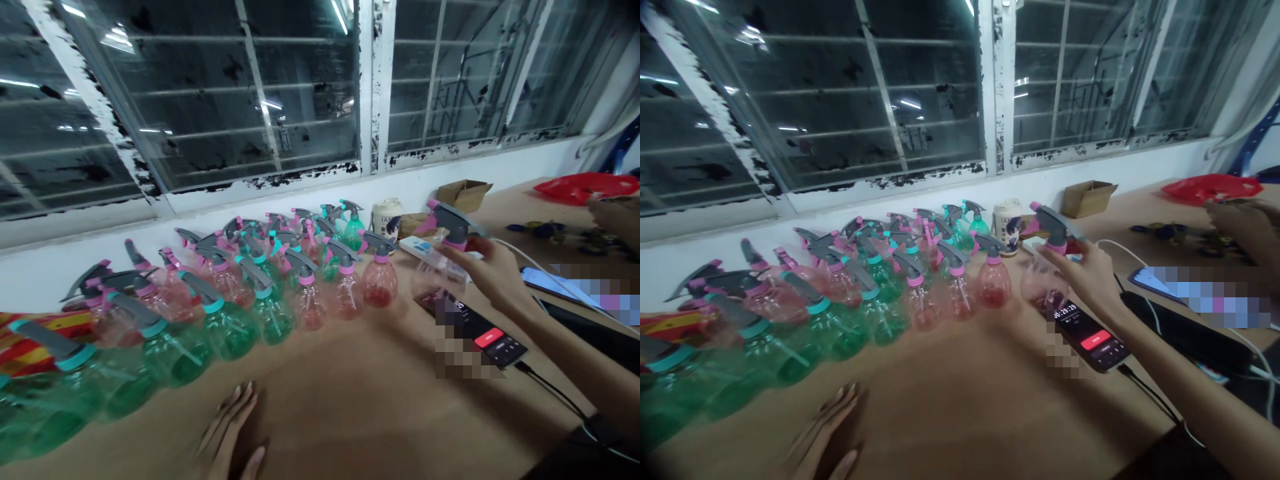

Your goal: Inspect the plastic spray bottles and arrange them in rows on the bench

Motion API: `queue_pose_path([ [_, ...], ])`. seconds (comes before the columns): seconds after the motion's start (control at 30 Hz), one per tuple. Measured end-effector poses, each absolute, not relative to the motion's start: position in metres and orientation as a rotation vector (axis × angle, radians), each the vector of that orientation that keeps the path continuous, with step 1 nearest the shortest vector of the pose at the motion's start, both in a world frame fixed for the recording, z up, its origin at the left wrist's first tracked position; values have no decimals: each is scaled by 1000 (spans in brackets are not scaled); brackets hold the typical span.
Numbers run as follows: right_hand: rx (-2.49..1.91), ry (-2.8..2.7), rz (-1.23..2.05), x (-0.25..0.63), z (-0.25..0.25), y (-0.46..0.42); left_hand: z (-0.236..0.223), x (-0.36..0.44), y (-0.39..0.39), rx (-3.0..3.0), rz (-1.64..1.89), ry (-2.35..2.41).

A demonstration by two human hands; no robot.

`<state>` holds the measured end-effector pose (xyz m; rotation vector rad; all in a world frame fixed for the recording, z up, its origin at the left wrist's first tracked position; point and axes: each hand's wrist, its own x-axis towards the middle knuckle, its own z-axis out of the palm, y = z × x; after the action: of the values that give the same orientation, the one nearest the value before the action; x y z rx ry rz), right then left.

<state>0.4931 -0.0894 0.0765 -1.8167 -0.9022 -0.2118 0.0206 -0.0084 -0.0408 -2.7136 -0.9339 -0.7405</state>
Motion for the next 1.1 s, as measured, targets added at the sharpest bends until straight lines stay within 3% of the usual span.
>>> queue_pose_path([
  [0.27, -1476, -1388, 228, 375, 56, -107, -37, 26, -21, -2745, -638, -1046],
  [0.47, -1377, -1449, 262, 319, 48, -87, -25, 34, -31, -2774, -574, -1055],
  [1.1, -1186, -1665, 607, 305, 45, -70, -17, 56, -24, -2888, -457, -1073],
])
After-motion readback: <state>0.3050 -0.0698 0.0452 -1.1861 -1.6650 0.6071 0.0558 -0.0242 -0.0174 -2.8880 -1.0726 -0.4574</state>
